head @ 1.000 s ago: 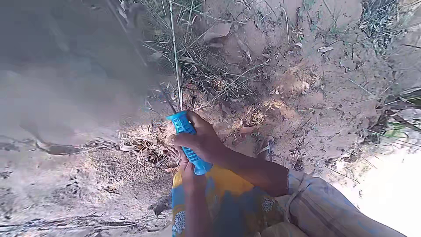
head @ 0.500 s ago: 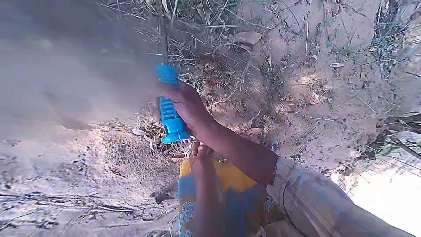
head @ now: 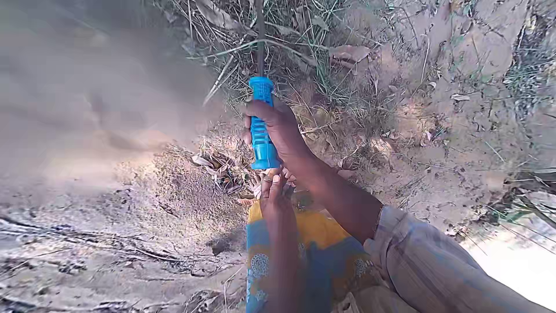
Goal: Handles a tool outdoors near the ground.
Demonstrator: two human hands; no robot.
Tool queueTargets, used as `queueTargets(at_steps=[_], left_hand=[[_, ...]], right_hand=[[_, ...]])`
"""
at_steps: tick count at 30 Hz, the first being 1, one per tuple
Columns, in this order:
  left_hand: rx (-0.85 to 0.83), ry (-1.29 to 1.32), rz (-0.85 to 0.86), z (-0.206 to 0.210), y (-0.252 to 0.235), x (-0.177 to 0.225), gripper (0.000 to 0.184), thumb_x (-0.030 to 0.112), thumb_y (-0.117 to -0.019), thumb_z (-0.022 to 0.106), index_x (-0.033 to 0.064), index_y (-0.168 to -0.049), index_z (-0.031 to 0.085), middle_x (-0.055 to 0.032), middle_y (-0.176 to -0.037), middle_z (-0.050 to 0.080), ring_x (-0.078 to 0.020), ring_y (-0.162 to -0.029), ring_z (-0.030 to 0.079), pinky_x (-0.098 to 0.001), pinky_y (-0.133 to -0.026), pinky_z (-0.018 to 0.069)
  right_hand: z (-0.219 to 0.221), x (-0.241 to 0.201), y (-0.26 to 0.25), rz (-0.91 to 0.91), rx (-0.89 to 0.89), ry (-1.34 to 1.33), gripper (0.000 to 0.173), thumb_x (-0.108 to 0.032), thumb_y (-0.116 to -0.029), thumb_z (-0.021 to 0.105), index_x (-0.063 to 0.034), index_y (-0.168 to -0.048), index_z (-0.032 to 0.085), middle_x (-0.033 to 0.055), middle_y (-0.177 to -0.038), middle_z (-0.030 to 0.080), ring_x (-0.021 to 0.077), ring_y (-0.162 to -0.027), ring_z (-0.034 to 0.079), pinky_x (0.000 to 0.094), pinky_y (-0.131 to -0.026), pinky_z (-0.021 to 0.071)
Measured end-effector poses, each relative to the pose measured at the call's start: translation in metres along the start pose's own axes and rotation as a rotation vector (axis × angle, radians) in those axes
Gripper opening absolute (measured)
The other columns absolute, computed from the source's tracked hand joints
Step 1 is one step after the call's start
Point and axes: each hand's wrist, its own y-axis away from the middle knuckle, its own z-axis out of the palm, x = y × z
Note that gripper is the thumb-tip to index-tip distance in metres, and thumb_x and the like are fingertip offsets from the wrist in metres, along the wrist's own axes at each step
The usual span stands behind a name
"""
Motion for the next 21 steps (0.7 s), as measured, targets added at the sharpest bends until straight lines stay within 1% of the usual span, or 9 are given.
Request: queueTargets(at_steps=[3, 6, 7, 9, 12, 14, 16, 19, 21], left_hand=[[-0.017, -0.017, -0.005, -0.006, -0.001, 0.0, 0.031, 0.008, -0.1105, 0.03, 0.0043, -0.129, 0.055, -0.0047, -0.111, 0.068, -0.0114, -0.094, 0.07, -0.0274, -0.079, 0.0595], [-0.024, -0.009, -0.015, -0.003, -0.004, 0.004, 0.032, 0.009, -0.1113, 0.03, 0.0044, -0.129, 0.056, -0.005, -0.117, 0.069, -0.0123, -0.096, 0.07, -0.028, -0.081, 0.0593], [-0.02, -0.001, -0.024, -0.003, -0.002, 0.005, 0.033, 0.01, -0.1116, 0.031, 0.0052, -0.129, 0.058, -0.0045, -0.119, 0.069, -0.0122, -0.097, 0.07, -0.0281, -0.082, 0.059], [0.003, 0.015, -0.029, -0.003, 0.001, 0.009, 0.031, 0.01, -0.1115, 0.033, 0.0066, -0.128, 0.059, -0.0037, -0.12, 0.069, -0.012, -0.096, 0.07, -0.0286, -0.082, 0.0584], [0.036, 0.054, 0.009, -0.009, 0.0, 0.012, 0.031, 0.01, -0.1116, 0.033, 0.0078, -0.129, 0.058, -0.0038, -0.123, 0.068, -0.0132, -0.102, 0.069, -0.0313, -0.086, 0.058], [0.064, 0.077, 0.033, -0.012, 0.0, 0.013, 0.033, 0.011, -0.1117, 0.031, 0.0074, -0.132, 0.057, -0.0045, -0.125, 0.066, -0.0144, -0.104, 0.068, -0.0324, -0.087, 0.0572], [0.093, 0.093, 0.038, -0.01, 0.0, 0.013, 0.032, 0.01, -0.1116, 0.032, 0.0073, -0.131, 0.058, -0.0044, -0.125, 0.066, -0.0143, -0.103, 0.068, -0.0317, -0.086, 0.0577], [0.09, 0.084, 0.039, -0.006, 0.002, 0.012, 0.033, 0.009, -0.1109, 0.032, 0.0064, -0.129, 0.059, -0.005, -0.124, 0.067, -0.0148, -0.1, 0.069, -0.0306, -0.083, 0.0581], [0.072, 0.079, 0.036, -0.006, 0.004, 0.011, 0.033, 0.009, -0.111, 0.031, 0.0064, -0.13, 0.059, -0.0048, -0.125, 0.066, -0.0147, -0.101, 0.069, -0.0304, -0.084, 0.0578]], right_hand=[[0.036, -0.058, -0.006, -0.249, -0.104, -0.121, 0.012, 0.002, -0.0987, 0.047, 0.0027, -0.111, 0.046, 0.0053, -0.062, 0.049, 0.0122, -0.046, 0.054, 0.0254, -0.043, 0.0525], [-0.046, -0.058, 0.007, -0.464, -0.109, 0.097, 0.016, -0.006, -0.0909, 0.048, -0.0054, -0.106, 0.051, 0.0018, -0.084, 0.068, 0.011, -0.069, 0.068, 0.027, -0.06, 0.0589], [-0.088, -0.055, 0.016, -0.461, -0.021, 0.257, 0.02, -0.008, -0.0906, 0.047, -0.0054, -0.109, 0.054, 0.0015, -0.096, 0.07, 0.0107, -0.077, 0.07, 0.0286, -0.066, 0.0603], [-0.156, -0.053, 0.046, -0.35, 0.369, 0.691, 0.019, -0.007, -0.0934, 0.051, -0.0027, -0.112, 0.055, -0.0032, -0.09, 0.063, 0.0047, -0.07, 0.064, 0.0263, -0.066, 0.0578], [-0.22, -0.059, 0.099, -0.047, 0.683, 1.28, 0.041, -0.026, -0.1001, 0.064, 0.0082, -0.122, 0.058, 0.02, -0.088, 0.063, 0.0266, -0.07, 0.061, 0.0501, -0.071, 0.0516], [-0.245, -0.051, 0.135, -0.09, 0.464, 1.563, 0.045, -0.027, -0.0974, 0.061, 0.016, -0.111, 0.062, 0.03, -0.083, 0.065, 0.0397, -0.07, 0.064, 0.0591, -0.067, 0.0486], [-0.251, -0.044, 0.147, -0.139, 0.084, 1.751, 0.043, -0.028, -0.0934, 0.06, 0.0143, -0.102, 0.064, 0.0301, -0.074, 0.065, 0.0471, -0.065, 0.065, 0.0625, -0.058, 0.048], [-0.231, -0.054, 0.095, 0.177, -0.409, 1.969, 0.036, -0.028, -0.0989, 0.065, 0.0071, -0.11, 0.063, 0.027, -0.083, 0.067, 0.049, -0.08, 0.068, 0.0636, -0.068, 0.0503], [-0.22, -0.08, 0.032, 0.207, -0.528, 2.14, 0.031, -0.029, -0.0999, 0.067, 0.0, -0.109, 0.065, 0.0218, -0.083, 0.068, 0.0442, -0.083, 0.069, 0.0601, -0.071, 0.0509]])
